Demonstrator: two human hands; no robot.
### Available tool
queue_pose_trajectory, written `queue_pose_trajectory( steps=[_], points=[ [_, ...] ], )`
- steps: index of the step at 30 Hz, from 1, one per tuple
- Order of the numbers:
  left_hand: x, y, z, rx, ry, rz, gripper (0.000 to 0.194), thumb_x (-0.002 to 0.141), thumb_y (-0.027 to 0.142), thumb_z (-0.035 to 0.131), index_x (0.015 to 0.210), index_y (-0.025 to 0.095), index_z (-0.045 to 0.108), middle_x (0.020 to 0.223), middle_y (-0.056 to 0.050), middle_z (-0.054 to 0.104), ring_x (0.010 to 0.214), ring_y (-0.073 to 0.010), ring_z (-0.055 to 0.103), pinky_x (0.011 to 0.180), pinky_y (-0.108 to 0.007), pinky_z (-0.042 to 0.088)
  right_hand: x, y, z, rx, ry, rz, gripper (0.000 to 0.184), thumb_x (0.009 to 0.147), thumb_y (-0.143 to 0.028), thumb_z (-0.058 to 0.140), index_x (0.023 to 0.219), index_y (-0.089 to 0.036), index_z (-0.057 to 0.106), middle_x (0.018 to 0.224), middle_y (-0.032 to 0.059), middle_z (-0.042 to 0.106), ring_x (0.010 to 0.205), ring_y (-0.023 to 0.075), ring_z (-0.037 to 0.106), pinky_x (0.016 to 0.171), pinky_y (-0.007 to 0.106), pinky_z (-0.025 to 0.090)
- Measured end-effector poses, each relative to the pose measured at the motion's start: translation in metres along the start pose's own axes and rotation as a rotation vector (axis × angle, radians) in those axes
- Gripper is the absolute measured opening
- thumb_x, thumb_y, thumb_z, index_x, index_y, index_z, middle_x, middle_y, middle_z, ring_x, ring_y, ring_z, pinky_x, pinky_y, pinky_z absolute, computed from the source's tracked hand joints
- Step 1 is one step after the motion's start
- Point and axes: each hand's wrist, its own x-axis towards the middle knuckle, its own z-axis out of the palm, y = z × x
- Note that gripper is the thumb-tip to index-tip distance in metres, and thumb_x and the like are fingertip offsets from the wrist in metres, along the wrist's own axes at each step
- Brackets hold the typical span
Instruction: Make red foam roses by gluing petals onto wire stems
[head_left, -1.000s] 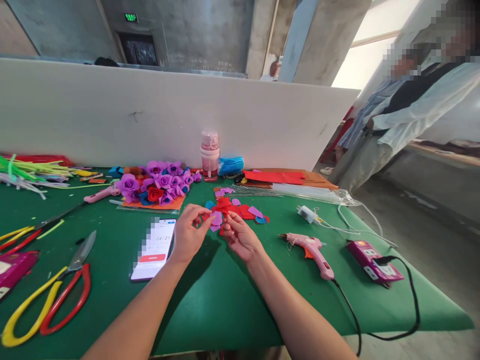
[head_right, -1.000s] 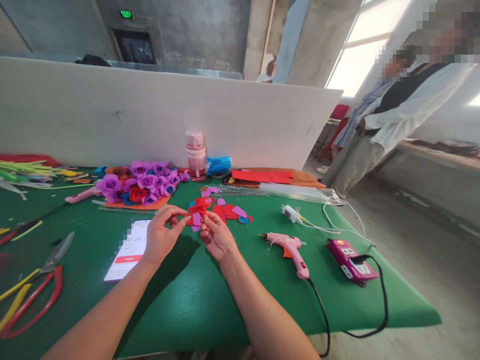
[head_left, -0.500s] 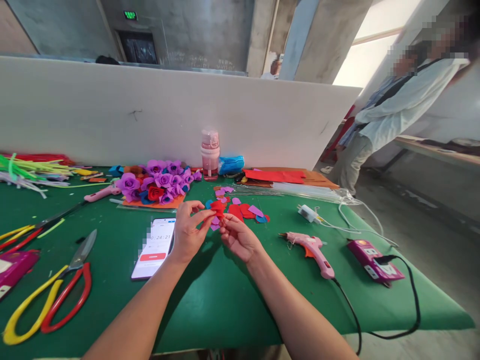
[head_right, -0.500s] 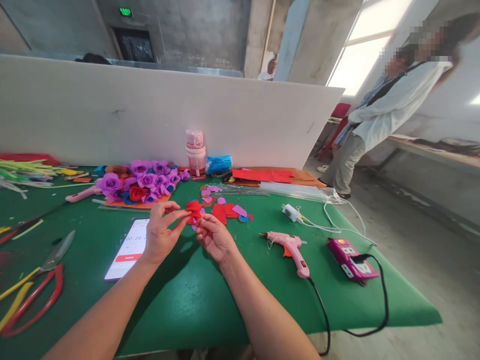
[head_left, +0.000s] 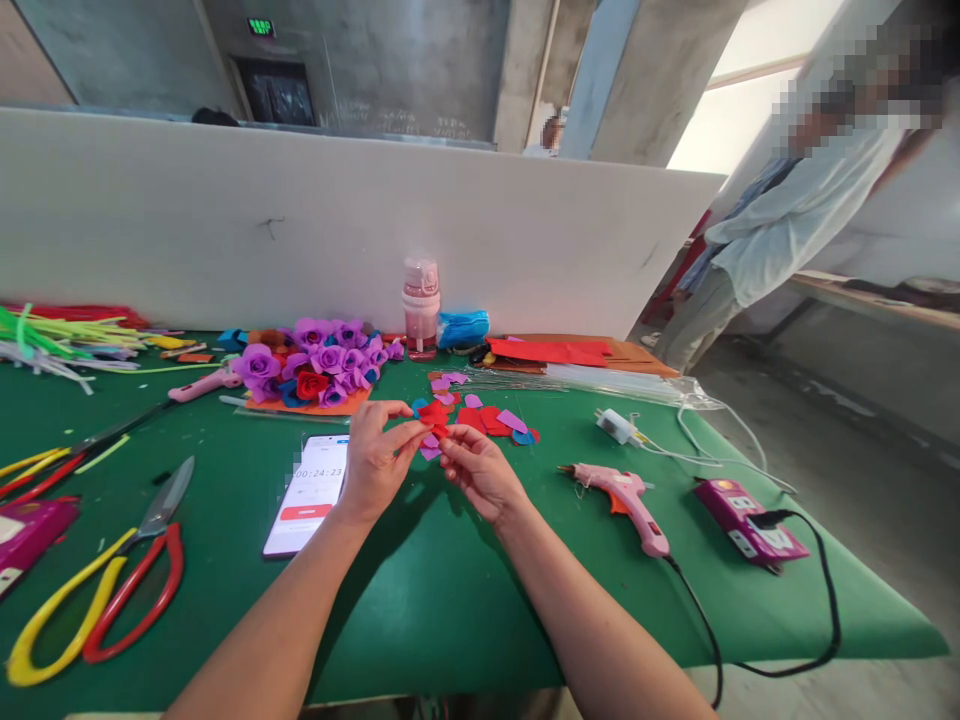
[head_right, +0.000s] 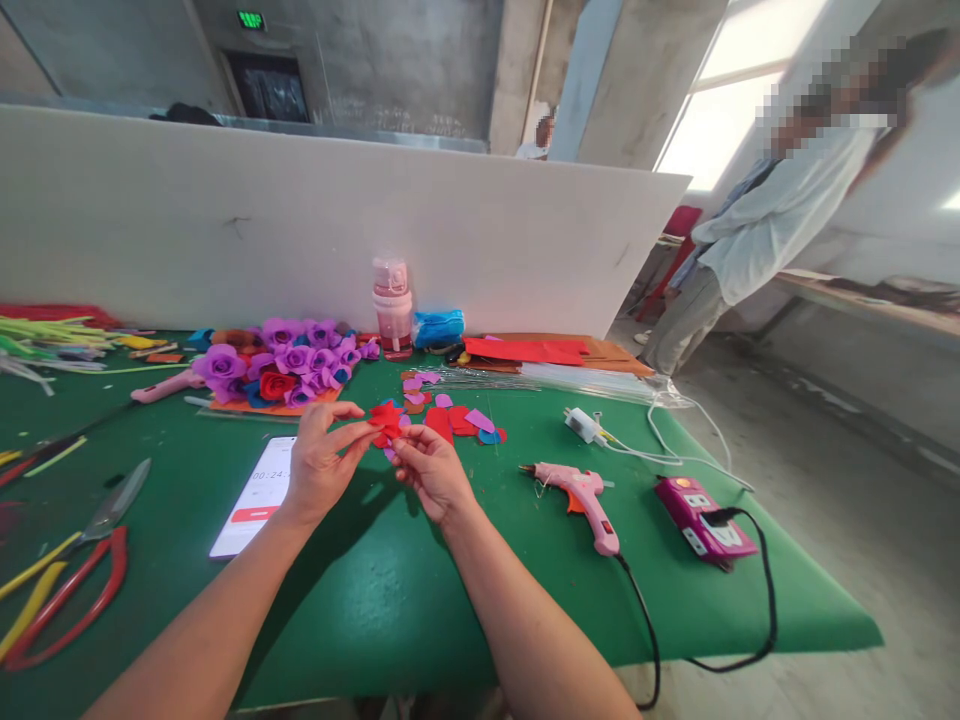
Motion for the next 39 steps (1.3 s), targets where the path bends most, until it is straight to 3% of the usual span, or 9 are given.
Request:
queue_pose_trajectory(
  steps=[10, 20, 25, 29, 32, 34, 36, 39],
  points=[
    [0.0, 0.002, 0.0, -0.01, -0.051, -0.028, 0.01, 0.081, 0.022, 0.06, 0.088, 0.022, 0.067, 0.099, -0.007, 0.058, 0.093, -0.0203, 0.051, 0.081, -0.037, 0.044, 0.0, 0.001, -0.001, -0.085, -0.004, -0.073, 0.031, 0.056, -0.024, 0.083, 0.078, -0.016, 0.063, 0.059, -0.0044, 0.06, 0.049, 0.0055, 0.054, 0.043, 0.014, 0.045],
    [-0.003, 0.004, 0.003, -0.007, 0.002, -0.034, 0.005, 0.079, 0.023, 0.063, 0.084, 0.021, 0.065, 0.096, -0.005, 0.057, 0.09, -0.0191, 0.052, 0.082, -0.037, 0.043, -0.002, 0.003, 0.002, -0.144, 0.0, -0.117, 0.031, 0.056, -0.026, 0.082, 0.079, -0.017, 0.064, 0.061, -0.0043, 0.06, 0.052, 0.0066, 0.055, 0.047, 0.016, 0.047],
    [-0.001, 0.009, -0.001, -0.04, 0.056, -0.041, 0.019, 0.077, 0.027, 0.066, 0.094, 0.021, 0.062, 0.103, -0.007, 0.056, 0.095, -0.0204, 0.053, 0.086, -0.037, 0.044, -0.002, 0.0, 0.003, -0.07, -0.002, -0.14, 0.031, 0.057, -0.026, 0.082, 0.081, -0.018, 0.064, 0.064, -0.0038, 0.062, 0.054, 0.0062, 0.057, 0.053, 0.017, 0.049],
    [0.001, 0.014, -0.001, -0.157, 0.134, -0.215, 0.011, 0.079, 0.026, 0.063, 0.086, 0.019, 0.06, 0.094, -0.006, 0.058, 0.094, -0.0197, 0.054, 0.087, -0.035, 0.043, 0.0, -0.004, 0.003, 0.083, 0.01, -0.158, 0.035, 0.054, -0.026, 0.085, 0.081, -0.019, 0.064, 0.065, -0.005, 0.062, 0.054, 0.0054, 0.058, 0.055, 0.016, 0.05],
    [0.0, 0.016, 0.007, -0.386, -0.018, -0.431, 0.011, 0.08, 0.029, 0.06, 0.08, 0.019, 0.065, 0.087, -0.004, 0.061, 0.084, -0.0169, 0.056, 0.077, -0.029, 0.044, 0.001, -0.005, 0.004, 0.117, 0.012, -0.167, 0.033, 0.054, -0.025, 0.085, 0.079, -0.019, 0.064, 0.065, -0.005, 0.062, 0.056, 0.0055, 0.058, 0.055, 0.015, 0.05],
    [-0.001, 0.018, 0.013, -0.615, -0.12, -0.6, 0.018, 0.079, 0.033, 0.061, 0.087, 0.018, 0.069, 0.088, -0.004, 0.063, 0.081, -0.016, 0.058, 0.073, -0.027, 0.045, 0.0, -0.003, 0.004, 0.094, 0.01, -0.195, 0.03, 0.056, -0.024, 0.084, 0.078, -0.019, 0.064, 0.067, -0.0045, 0.063, 0.056, 0.0056, 0.058, 0.055, 0.015, 0.05],
    [-0.003, 0.02, 0.018, -0.823, -0.146, -0.767, 0.025, 0.076, 0.035, 0.064, 0.093, 0.018, 0.07, 0.086, -0.003, 0.066, 0.08, -0.0158, 0.058, 0.073, -0.027, 0.045, -0.001, -0.001, 0.005, 0.057, 0.009, -0.235, 0.028, 0.058, -0.024, 0.082, 0.078, -0.019, 0.064, 0.069, -0.0041, 0.064, 0.057, 0.0057, 0.058, 0.055, 0.016, 0.049],
    [-0.003, 0.023, 0.022, -1.014, -0.095, -0.955, 0.029, 0.068, 0.034, 0.071, 0.091, 0.017, 0.072, 0.082, -0.003, 0.069, 0.076, -0.0149, 0.057, 0.073, -0.027, 0.044, -0.002, 0.003, 0.007, -0.007, 0.018, -0.274, 0.024, 0.061, -0.023, 0.08, 0.078, -0.018, 0.064, 0.068, -0.0037, 0.064, 0.058, 0.006, 0.058, 0.058, 0.016, 0.048]
  ],
)
